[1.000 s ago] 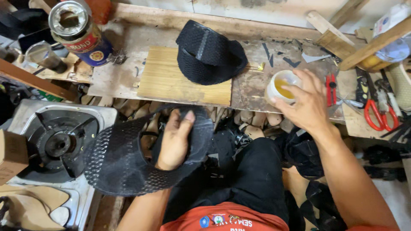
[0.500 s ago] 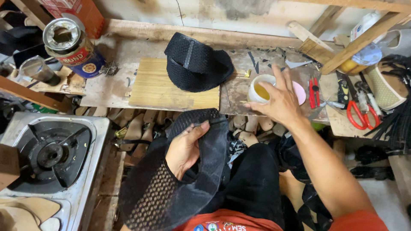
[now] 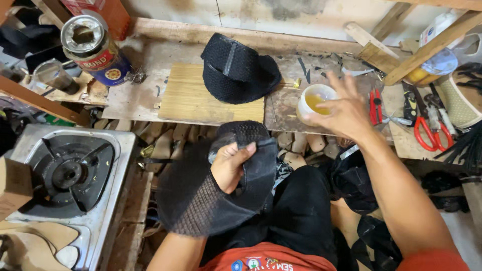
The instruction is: The person applies a yellow liquid adhesive to the edges of a black shoe sole using their fingers, then presses the sole together to bond the edges. The person repeats the application and pressing steps multiple times on different sections of the sole.
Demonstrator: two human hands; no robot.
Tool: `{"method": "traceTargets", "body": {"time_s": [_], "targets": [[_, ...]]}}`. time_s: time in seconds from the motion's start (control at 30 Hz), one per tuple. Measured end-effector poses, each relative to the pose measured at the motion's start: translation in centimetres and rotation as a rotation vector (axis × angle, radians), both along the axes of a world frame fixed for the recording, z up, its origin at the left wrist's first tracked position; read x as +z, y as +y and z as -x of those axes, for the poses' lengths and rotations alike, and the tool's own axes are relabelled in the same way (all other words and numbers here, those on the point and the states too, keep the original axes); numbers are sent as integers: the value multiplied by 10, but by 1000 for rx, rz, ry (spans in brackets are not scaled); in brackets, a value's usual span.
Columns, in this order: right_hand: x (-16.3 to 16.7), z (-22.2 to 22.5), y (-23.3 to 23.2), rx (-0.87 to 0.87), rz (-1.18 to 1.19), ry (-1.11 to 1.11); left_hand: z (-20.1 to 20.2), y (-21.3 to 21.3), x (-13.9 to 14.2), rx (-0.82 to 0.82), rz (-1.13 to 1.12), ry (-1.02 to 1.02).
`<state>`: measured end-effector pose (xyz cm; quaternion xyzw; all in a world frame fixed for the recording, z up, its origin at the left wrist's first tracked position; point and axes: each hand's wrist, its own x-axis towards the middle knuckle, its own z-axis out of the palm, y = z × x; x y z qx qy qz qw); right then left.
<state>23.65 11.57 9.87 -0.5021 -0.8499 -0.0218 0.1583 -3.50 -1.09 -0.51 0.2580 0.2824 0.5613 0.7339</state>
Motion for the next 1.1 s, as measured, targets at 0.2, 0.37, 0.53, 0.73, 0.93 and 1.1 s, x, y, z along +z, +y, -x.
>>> {"method": "traceTargets", "body": {"time_s": [0.2,0.37,0.53,0.73,0.93,1.1], "targets": [[-4,-13,-25,100,-12,357,2,-4,25,123,138,-22],[0,12,-90,386,65,526,-2,-3,30,131,84,-69],[-9,40,-108,497,-27,490,-6,-4,29,128,54,-50],[-10,39,-99,516,-140,411,-15,-7,34,51,1,-77],[-7,34,-98,538,-284,330,-3,-14,29,82,60,-62],[-14,40,-99,552,-249,284,-1,-15,23,89,68,-66]]}}
